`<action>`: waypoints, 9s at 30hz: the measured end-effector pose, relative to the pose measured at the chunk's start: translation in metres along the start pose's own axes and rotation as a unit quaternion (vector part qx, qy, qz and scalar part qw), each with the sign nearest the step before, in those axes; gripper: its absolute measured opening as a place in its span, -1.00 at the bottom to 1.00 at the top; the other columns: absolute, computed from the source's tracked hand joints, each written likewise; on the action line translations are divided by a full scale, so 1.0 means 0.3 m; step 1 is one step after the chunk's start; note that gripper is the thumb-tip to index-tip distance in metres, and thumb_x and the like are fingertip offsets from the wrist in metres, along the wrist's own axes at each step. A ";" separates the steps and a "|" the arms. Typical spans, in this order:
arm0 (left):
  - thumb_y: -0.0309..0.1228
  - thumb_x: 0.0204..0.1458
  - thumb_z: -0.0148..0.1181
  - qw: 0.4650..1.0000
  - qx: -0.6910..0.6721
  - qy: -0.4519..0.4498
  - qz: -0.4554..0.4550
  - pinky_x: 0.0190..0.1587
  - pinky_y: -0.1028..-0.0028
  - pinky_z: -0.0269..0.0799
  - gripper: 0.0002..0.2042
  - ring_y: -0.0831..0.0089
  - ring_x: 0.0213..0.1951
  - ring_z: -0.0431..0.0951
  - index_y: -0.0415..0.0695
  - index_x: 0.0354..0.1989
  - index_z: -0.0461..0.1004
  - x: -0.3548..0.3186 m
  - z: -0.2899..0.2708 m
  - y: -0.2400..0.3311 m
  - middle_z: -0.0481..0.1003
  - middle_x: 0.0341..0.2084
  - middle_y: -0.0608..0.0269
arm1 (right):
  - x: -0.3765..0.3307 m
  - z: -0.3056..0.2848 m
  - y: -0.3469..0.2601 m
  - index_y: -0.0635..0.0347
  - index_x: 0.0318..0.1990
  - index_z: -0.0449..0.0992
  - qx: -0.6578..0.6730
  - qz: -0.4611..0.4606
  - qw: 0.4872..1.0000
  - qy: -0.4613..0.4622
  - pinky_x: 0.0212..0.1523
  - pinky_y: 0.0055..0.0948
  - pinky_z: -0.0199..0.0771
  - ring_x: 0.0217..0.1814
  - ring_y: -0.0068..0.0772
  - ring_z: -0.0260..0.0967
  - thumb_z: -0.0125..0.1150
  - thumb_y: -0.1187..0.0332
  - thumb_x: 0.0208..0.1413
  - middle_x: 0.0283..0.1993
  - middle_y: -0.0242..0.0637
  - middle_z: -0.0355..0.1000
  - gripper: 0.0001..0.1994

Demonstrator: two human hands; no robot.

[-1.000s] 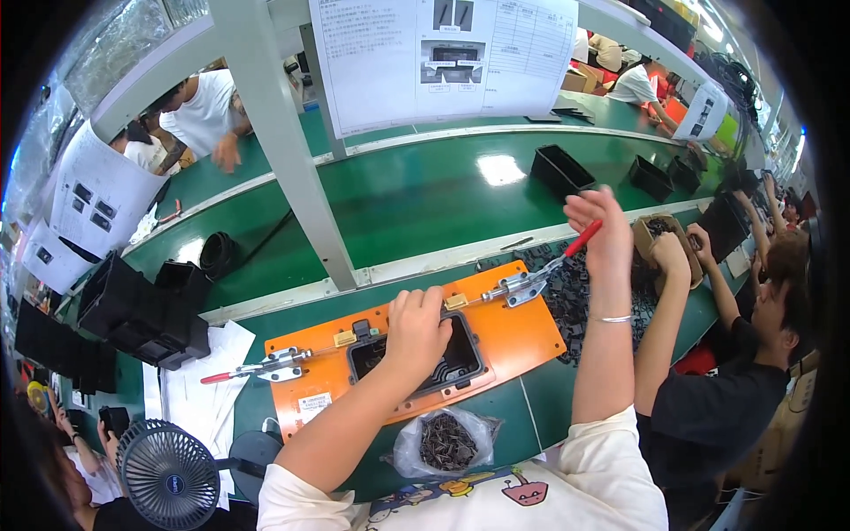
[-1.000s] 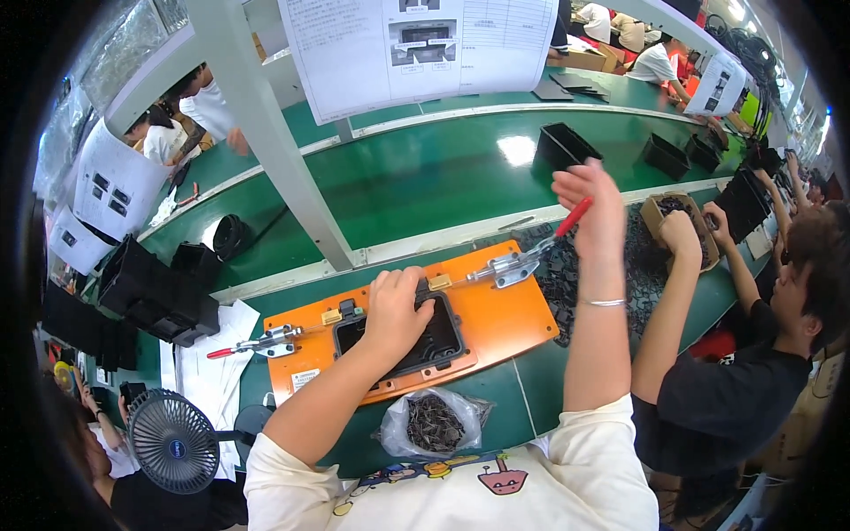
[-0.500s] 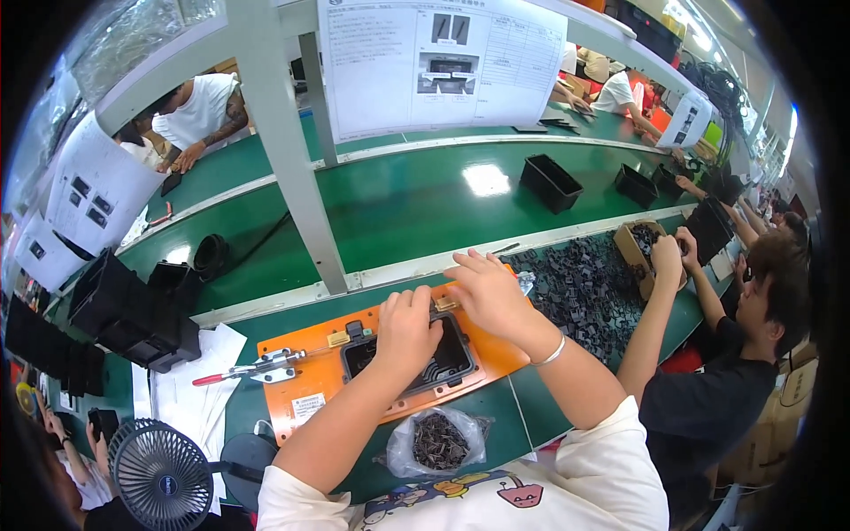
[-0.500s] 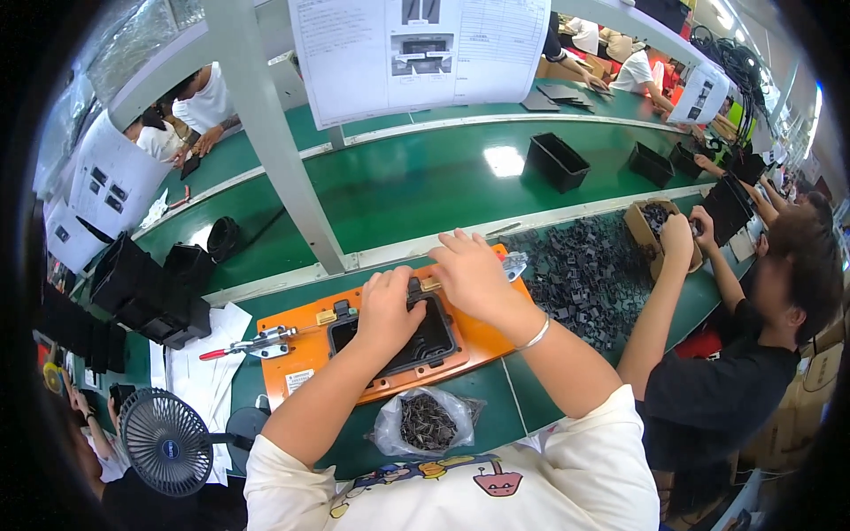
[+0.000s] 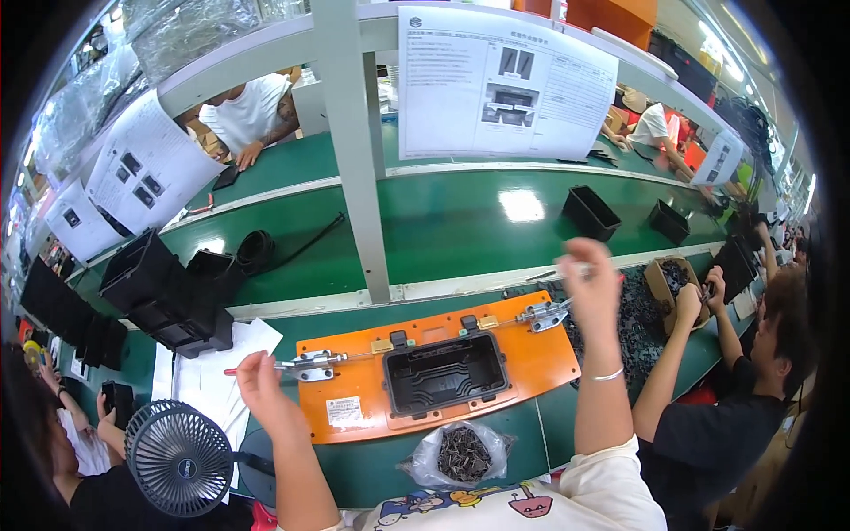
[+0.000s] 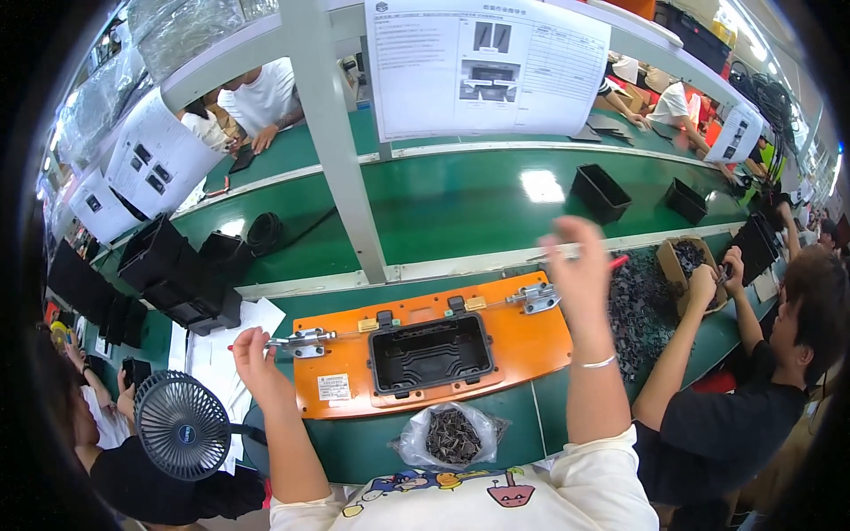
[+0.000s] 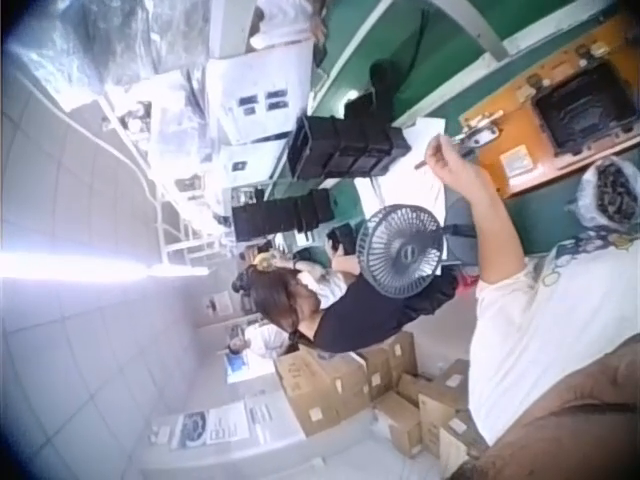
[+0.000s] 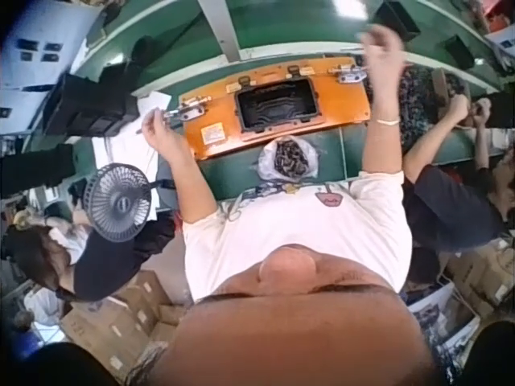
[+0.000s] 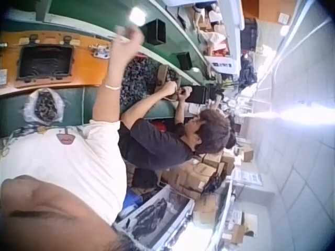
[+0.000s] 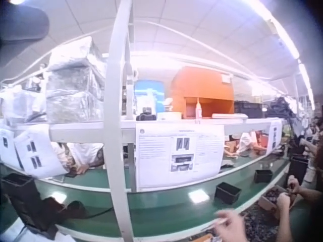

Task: Assembling small plastic components into a black housing using a specialized workbench jig.

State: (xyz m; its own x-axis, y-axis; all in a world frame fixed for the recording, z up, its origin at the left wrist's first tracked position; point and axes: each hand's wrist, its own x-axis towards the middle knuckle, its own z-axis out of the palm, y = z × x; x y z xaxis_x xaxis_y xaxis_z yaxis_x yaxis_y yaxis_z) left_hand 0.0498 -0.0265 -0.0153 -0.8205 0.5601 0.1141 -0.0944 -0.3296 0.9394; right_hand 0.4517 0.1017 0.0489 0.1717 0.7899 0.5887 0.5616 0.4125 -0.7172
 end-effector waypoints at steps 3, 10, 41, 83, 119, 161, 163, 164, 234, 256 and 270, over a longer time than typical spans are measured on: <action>-0.37 0.06 0.14 0.987 -0.074 0.115 -0.083 0.07 0.24 0.12 -0.71 0.42 -0.06 0.32 -0.14 -0.05 0.33 0.033 -0.062 -0.005 0.36 -0.13 0.25 | -0.121 0.223 -0.134 0.22 -0.20 0.53 -0.072 -0.139 0.950 -0.270 -0.13 -0.32 0.42 -0.13 -0.24 0.43 0.52 0.19 -0.29 -0.22 -0.18 0.45 -0.53; -0.32 0.06 0.11 0.955 -0.212 0.136 -0.156 0.16 0.17 0.04 -0.62 0.30 -0.02 0.29 -0.21 0.01 0.26 0.150 -0.144 -0.102 0.31 -0.10 0.14 | -0.244 0.458 -0.275 0.21 -0.40 0.54 -0.179 -0.182 0.884 -0.392 -0.16 -0.23 0.35 -0.17 -0.10 0.39 0.48 0.05 -0.28 -0.32 -0.16 0.41 -0.57; -0.33 0.23 -0.01 0.991 -0.020 0.031 0.129 -0.58 0.65 0.28 -0.87 0.58 -0.66 0.37 -0.10 -0.30 0.27 0.180 0.021 0.064 0.34 -0.68 0.33 | -0.091 0.575 -0.280 0.27 -0.43 0.53 -0.086 -0.098 0.807 -0.576 -0.30 -0.28 0.45 -0.31 -0.11 0.47 0.47 0.39 -0.25 -0.41 -0.10 0.50 -0.75; -0.53 -0.03 0.24 0.909 0.337 -0.081 0.232 -0.16 0.43 0.30 -0.85 0.40 -0.28 0.39 -0.21 -0.37 0.36 -0.025 -0.023 0.053 0.37 -0.38 0.22 | -0.082 0.482 -0.266 0.33 -0.43 0.49 0.016 0.048 0.864 -0.501 -0.52 -0.47 0.39 -0.51 -0.47 0.42 0.44 0.38 -0.16 -0.58 -0.24 0.45 -0.76; -0.44 -0.26 0.33 0.822 0.310 -0.358 0.318 -0.52 0.32 0.13 -0.71 0.23 -0.64 0.32 -0.15 -0.68 0.25 -0.298 0.161 0.272 0.28 -0.71 0.24 | -0.236 0.030 -0.184 0.37 -0.22 0.50 0.292 0.086 0.901 -0.310 -0.30 -0.66 0.36 -0.32 -0.73 0.30 0.17 0.59 -0.01 -0.34 -0.47 0.44 -0.84; -0.26 -0.09 0.31 0.806 0.535 0.094 0.234 -0.01 0.15 0.42 -0.32 -0.19 -0.04 0.46 -0.38 0.14 0.13 0.537 0.287 0.415 -0.30 0.31 -0.37 | 0.222 0.168 0.228 0.36 0.07 0.33 -0.012 0.327 0.893 -0.308 -0.44 -0.46 0.44 -0.27 -0.32 0.49 0.18 0.16 0.11 -0.10 -0.16 0.43 -0.51; -0.26 -0.08 0.28 0.707 0.686 0.053 0.160 -0.01 0.14 0.43 -0.37 -0.14 -0.07 0.50 -0.36 0.10 0.18 0.580 0.270 0.438 -0.26 0.31 -0.39 | 0.191 0.144 0.211 0.36 0.11 0.30 -0.032 0.310 0.900 -0.305 -0.41 -0.49 0.43 -0.25 -0.37 0.48 0.18 0.14 0.10 -0.06 -0.18 0.43 -0.47; -0.31 -0.07 0.22 0.694 0.703 0.047 0.151 -0.01 0.13 0.43 -0.44 -0.10 -0.10 0.53 -0.35 0.08 0.21 0.603 0.243 0.445 -0.24 0.31 -0.40 | 0.174 0.129 0.208 0.36 0.11 0.30 -0.021 0.278 0.909 -0.311 -0.41 -0.50 0.43 -0.25 -0.39 0.47 0.18 0.15 0.10 -0.05 -0.17 0.43 -0.47; 0.38 -0.18 0.11 0.806 0.266 -0.419 0.321 0.24 -0.07 -0.01 -0.19 -0.16 0.28 0.09 -0.15 -0.02 0.37 -0.265 0.131 -0.074 0.13 0.23 -0.20 | -0.213 -0.168 0.160 0.24 -0.25 0.57 -0.145 0.156 0.966 -0.150 -0.15 -0.35 0.46 -0.20 -0.20 0.46 0.39 0.39 -0.17 -0.33 -0.20 0.49 -0.74; 0.34 -0.14 0.12 0.814 0.249 -0.434 0.295 0.24 -0.04 -0.01 -0.25 -0.14 0.28 0.09 -0.16 -0.08 0.38 -0.262 0.133 -0.085 0.13 0.22 -0.18 | -0.261 -0.226 0.421 0.25 -0.31 0.62 -0.131 0.175 0.974 -0.050 -0.33 -0.49 0.47 -0.42 -0.49 0.41 0.39 0.56 -0.23 -0.10 -0.22 0.49 -0.77; -0.33 0.26 -0.06 0.746 -0.097 -0.529 -0.393 -0.35 0.56 0.36 -0.70 0.53 -0.39 0.46 -0.21 0.07 0.25 -0.420 0.201 0.037 0.47 -0.28 0.18 | -0.356 0.066 -0.287 0.27 -0.21 0.55 0.227 -0.075 0.914 -0.329 -0.33 -0.49 0.50 -0.31 -0.41 0.45 0.34 0.61 -0.16 -0.28 -0.27 0.45 -0.72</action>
State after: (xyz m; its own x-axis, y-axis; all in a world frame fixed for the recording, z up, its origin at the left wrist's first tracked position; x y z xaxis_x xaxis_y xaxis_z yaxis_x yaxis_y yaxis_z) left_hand 0.1861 -0.0548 0.0003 0.4252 0.8910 -0.1591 -0.4762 0.3698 0.7978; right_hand 0.3688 -0.0093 0.0403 -0.4864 0.7494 0.4493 0.1189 0.5662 -0.8157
